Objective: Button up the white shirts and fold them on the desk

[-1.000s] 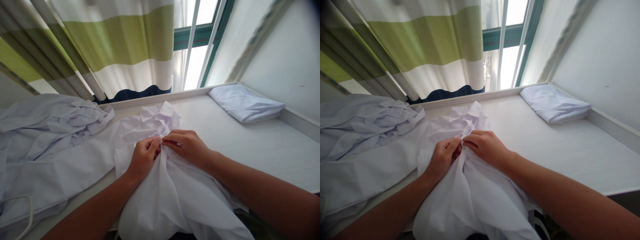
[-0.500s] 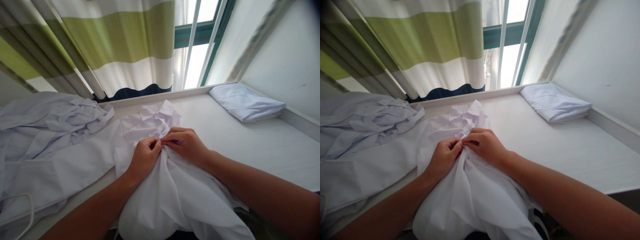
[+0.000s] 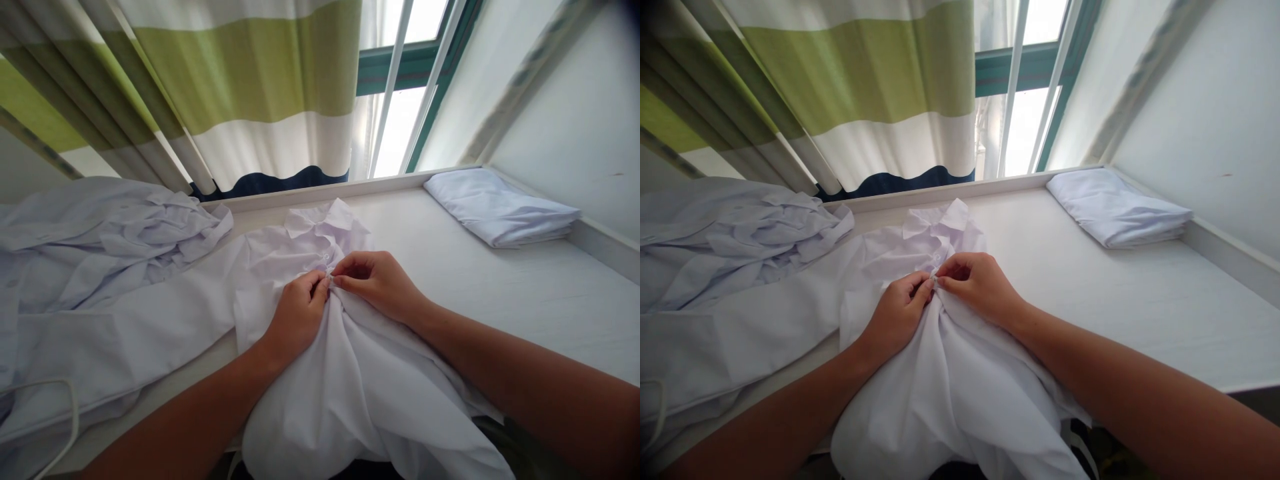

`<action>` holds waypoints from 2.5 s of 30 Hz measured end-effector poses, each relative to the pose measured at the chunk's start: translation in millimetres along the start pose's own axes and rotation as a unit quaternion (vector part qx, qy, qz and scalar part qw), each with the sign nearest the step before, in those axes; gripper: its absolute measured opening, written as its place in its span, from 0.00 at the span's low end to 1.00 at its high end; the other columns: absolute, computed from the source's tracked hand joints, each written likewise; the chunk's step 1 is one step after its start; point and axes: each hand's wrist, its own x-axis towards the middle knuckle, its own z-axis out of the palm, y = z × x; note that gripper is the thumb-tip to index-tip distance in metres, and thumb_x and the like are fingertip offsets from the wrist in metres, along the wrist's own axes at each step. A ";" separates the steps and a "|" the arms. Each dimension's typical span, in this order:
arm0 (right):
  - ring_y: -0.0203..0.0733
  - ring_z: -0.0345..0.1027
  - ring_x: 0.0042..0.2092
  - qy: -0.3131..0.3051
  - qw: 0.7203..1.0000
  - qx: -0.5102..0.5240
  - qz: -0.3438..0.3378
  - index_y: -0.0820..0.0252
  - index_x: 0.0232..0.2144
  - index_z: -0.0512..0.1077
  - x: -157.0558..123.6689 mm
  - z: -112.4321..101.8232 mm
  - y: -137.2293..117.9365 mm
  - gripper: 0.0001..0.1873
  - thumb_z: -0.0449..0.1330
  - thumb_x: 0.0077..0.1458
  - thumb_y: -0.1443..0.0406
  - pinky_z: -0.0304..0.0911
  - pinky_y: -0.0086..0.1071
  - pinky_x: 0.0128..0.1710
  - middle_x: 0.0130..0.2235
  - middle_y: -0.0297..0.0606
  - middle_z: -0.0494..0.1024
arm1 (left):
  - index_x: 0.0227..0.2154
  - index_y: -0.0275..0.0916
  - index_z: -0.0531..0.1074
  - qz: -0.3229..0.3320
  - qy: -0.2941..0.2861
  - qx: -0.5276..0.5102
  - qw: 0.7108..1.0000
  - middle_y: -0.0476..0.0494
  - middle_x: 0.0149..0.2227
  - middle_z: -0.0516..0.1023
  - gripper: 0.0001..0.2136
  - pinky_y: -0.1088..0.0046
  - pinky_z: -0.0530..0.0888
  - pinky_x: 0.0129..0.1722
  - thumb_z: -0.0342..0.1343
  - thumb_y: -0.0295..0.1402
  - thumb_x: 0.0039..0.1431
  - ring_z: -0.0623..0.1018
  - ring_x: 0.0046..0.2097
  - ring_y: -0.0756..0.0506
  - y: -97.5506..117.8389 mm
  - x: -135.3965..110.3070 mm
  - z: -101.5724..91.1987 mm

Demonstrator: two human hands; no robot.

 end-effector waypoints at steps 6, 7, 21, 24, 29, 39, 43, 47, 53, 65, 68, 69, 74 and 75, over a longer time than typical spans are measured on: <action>0.42 0.75 0.35 0.014 0.999 -0.032 -0.001 0.60 0.31 0.79 0.4 0.3 -0.1 0.07 0.65 0.53 0.62 0.69 0.33 0.36 0.32 0.37 0.82 | 0.30 0.40 0.73 0.006 0.005 -0.007 1.000 0.47 0.30 0.75 0.13 0.71 0.65 0.36 0.49 0.38 0.67 0.72 0.35 0.45 -1.5 0.1 1.4; 0.42 0.75 0.34 0.014 0.999 -0.039 -0.002 0.60 0.30 0.79 0.3 0.5 -0.1 0.07 0.65 0.53 0.62 0.69 0.33 0.36 0.32 0.37 0.82 | 0.31 0.40 0.73 0.005 0.004 -0.006 1.000 0.47 0.31 0.75 0.12 0.71 0.65 0.36 0.49 0.38 0.67 0.72 0.35 0.45 -1.2 0.0 1.4; 0.40 0.73 0.33 0.005 0.999 -0.045 -0.007 0.60 0.31 0.78 0.4 0.3 1.0 0.05 0.63 0.53 0.64 0.67 0.32 0.34 0.31 0.36 0.81 | 0.31 0.39 0.73 -0.008 0.003 -0.037 0.999 0.48 0.32 0.76 0.12 0.72 0.67 0.38 0.50 0.38 0.67 0.73 0.36 0.46 -1.1 0.4 1.0; 0.40 0.72 0.33 0.002 0.999 -0.033 -0.001 0.60 0.31 0.78 0.9 -0.1 0.9 0.06 0.63 0.53 0.64 0.66 0.32 0.33 0.31 0.36 0.81 | 0.31 0.38 0.73 -0.021 0.004 -0.055 0.998 0.47 0.33 0.77 0.12 0.72 0.68 0.39 0.52 0.38 0.66 0.73 0.37 0.46 -0.4 0.8 0.4; 0.39 0.71 0.32 0.007 1.000 -0.013 -0.004 0.61 0.31 0.78 1.5 -0.2 1.4 0.06 0.63 0.53 0.63 0.65 0.30 0.33 0.31 0.36 0.81 | 0.33 0.38 0.74 -0.040 0.001 -0.111 0.993 0.47 0.34 0.77 0.12 0.72 0.69 0.40 0.53 0.40 0.65 0.73 0.37 0.46 -1.0 2.0 0.7; 0.41 0.72 0.35 0.012 0.999 0.053 0.004 0.61 0.32 0.79 3.1 -1.5 7.5 0.08 0.65 0.54 0.61 0.66 0.32 0.36 0.33 0.38 0.81 | 0.34 0.37 0.73 -0.036 -0.002 -0.164 0.986 0.46 0.34 0.75 0.10 0.72 0.69 0.43 0.52 0.38 0.66 0.73 0.39 0.46 -3.8 3.6 1.3; 0.40 0.72 0.35 0.013 0.998 0.065 -0.002 0.61 0.32 0.79 2.6 -1.2 6.4 0.08 0.65 0.54 0.61 0.66 0.32 0.36 0.33 0.38 0.81 | 0.36 0.37 0.74 -0.031 -0.003 -0.173 0.984 0.45 0.38 0.77 0.09 0.71 0.69 0.47 0.54 0.37 0.65 0.74 0.43 0.45 -2.6 3.3 1.1; 0.40 0.72 0.34 0.012 0.998 0.068 -0.005 0.61 0.32 0.79 1.7 -0.6 3.7 0.08 0.66 0.54 0.61 0.66 0.32 0.35 0.33 0.38 0.81 | 0.34 0.37 0.73 -0.042 -0.001 -0.194 0.980 0.48 0.34 0.75 0.09 0.74 0.69 0.41 0.55 0.38 0.64 0.72 0.37 0.48 -4.1 3.5 1.1; 0.38 0.71 0.34 0.012 0.997 0.077 -0.024 0.60 0.32 0.78 1.3 1.0 3.6 0.05 0.66 0.54 0.64 0.66 0.31 0.35 0.32 0.36 0.80 | 0.31 0.37 0.71 -0.092 -0.018 -0.256 0.962 0.51 0.28 0.69 0.09 0.77 0.66 0.30 0.55 0.37 0.62 0.67 0.29 0.52 -7.8 3.7 1.9; 0.39 0.74 0.36 0.013 0.995 0.094 -0.041 0.59 0.34 0.78 -0.5 2.4 2.1 0.04 0.65 0.55 0.65 0.69 0.32 0.38 0.34 0.36 0.81 | 0.29 0.38 0.68 -0.105 -0.053 -0.330 0.937 0.53 0.26 0.63 0.14 0.78 0.62 0.26 0.58 0.43 0.62 0.63 0.26 0.53 -9.5 4.9 3.0; 0.40 0.74 0.36 0.026 0.996 0.047 -0.068 0.58 0.35 0.79 -2.2 2.7 0.7 0.04 0.65 0.57 0.65 0.68 0.33 0.37 0.34 0.36 0.81 | 0.28 0.38 0.66 -0.105 -0.053 -0.327 0.938 0.53 0.25 0.62 0.16 0.77 0.62 0.26 0.58 0.44 0.63 0.62 0.26 0.53 -11.0 3.7 3.1; 0.40 0.73 0.36 0.031 0.996 0.030 -0.083 0.58 0.35 0.79 -2.6 2.7 0.2 0.04 0.64 0.57 0.65 0.68 0.33 0.38 0.34 0.36 0.81 | 0.28 0.38 0.65 -0.103 -0.050 -0.323 0.939 0.52 0.26 0.62 0.16 0.77 0.62 0.26 0.57 0.45 0.63 0.62 0.26 0.53 -11.1 3.3 3.2; 0.39 0.74 0.37 0.047 0.990 -0.009 -0.135 0.56 0.34 0.81 -2.8 2.5 -1.5 0.03 0.66 0.56 0.67 0.68 0.33 0.38 0.36 0.36 0.80 | 0.27 0.38 0.64 -0.104 -0.050 -0.321 0.940 0.53 0.25 0.61 0.17 0.77 0.60 0.25 0.57 0.45 0.63 0.61 0.26 0.53 -10.4 2.6 2.7; 0.39 0.74 0.37 0.050 0.988 -0.015 -0.142 0.56 0.34 0.81 -2.9 2.6 -1.6 0.03 0.66 0.56 0.68 0.68 0.33 0.38 0.36 0.36 0.80 | 0.27 0.38 0.64 -0.104 -0.052 -0.320 0.940 0.53 0.25 0.60 0.17 0.77 0.59 0.25 0.57 0.45 0.63 0.60 0.25 0.53 -10.2 2.6 2.4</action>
